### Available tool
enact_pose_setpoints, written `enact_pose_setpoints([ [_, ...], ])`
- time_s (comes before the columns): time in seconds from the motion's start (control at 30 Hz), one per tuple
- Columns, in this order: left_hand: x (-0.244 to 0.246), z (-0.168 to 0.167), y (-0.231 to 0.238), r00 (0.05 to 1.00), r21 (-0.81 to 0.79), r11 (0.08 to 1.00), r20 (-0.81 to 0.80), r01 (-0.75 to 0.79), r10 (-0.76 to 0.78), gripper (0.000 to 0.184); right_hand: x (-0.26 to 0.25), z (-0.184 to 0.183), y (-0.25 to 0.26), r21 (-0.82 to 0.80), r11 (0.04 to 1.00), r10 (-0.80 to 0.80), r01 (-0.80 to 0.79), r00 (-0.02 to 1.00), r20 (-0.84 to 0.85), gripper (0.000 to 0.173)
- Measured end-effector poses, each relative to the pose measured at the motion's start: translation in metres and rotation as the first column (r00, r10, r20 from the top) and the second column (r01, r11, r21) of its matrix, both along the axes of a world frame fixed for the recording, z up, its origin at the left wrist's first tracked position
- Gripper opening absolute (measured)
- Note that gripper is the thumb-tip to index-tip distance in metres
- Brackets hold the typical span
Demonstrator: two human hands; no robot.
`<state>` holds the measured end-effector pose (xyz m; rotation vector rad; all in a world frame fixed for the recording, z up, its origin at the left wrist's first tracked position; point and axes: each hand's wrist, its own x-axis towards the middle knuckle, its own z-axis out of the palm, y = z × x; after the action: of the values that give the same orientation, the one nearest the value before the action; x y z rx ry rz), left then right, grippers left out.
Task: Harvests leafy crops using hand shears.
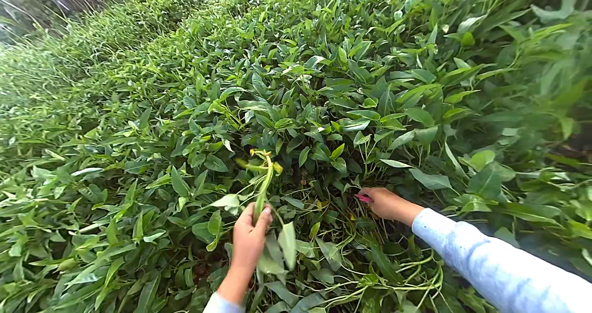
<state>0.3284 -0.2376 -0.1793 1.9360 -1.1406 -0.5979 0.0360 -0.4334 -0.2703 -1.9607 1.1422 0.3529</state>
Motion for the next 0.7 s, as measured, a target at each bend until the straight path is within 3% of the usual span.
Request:
enact_pose_setpoints([
  [0.07, -0.02, -0.01, -0.03, 0.986, 0.205, 0.978, 0.152, 0.043, -0.075, 0.029, 0.002, 0.003, 0.0, -0.011, 1.0, 0.005, -0.005, 1.0, 0.001, 0.038],
  [0.13, -0.041, -0.03, -0.06, 0.957, 0.434, 0.893, 0.191, 0.116, -0.217, 0.035, 0.005, 0.012, 0.002, -0.007, 1.0, 0.018, -0.018, 1.0, -0.005, 0.039],
  [0.3, -0.07, -0.092, -0.082, 0.886, 0.766, 0.588, 0.055, 0.258, -0.46, 0.057, 0.001, 0.02, 0.006, 0.036, 0.996, 0.082, -0.08, 0.996, -0.042, 0.041],
  [0.33, -0.069, -0.095, -0.081, 0.884, 0.775, 0.571, 0.036, 0.27, -0.467, 0.055, -0.003, 0.02, 0.006, 0.039, 0.996, 0.086, -0.084, 0.995, -0.045, 0.041],
  [0.53, -0.025, -0.081, -0.047, 0.936, 0.611, 0.715, -0.147, 0.34, -0.32, 0.03, -0.024, 0.007, -0.003, -0.014, 0.999, 0.036, -0.036, 0.999, -0.021, 0.038],
  [0.6, -0.018, -0.064, -0.035, 0.941, 0.636, 0.694, -0.208, 0.337, -0.267, 0.034, -0.01, 0.005, -0.001, -0.049, 0.999, 0.007, -0.006, 1.0, 0.028, 0.037],
  [0.7, -0.017, -0.054, -0.019, 0.938, 0.595, 0.729, -0.278, 0.339, -0.209, 0.026, 0.027, 0.007, 0.011, -0.146, 0.989, -0.009, 0.033, 0.987, 0.161, 0.037],
])
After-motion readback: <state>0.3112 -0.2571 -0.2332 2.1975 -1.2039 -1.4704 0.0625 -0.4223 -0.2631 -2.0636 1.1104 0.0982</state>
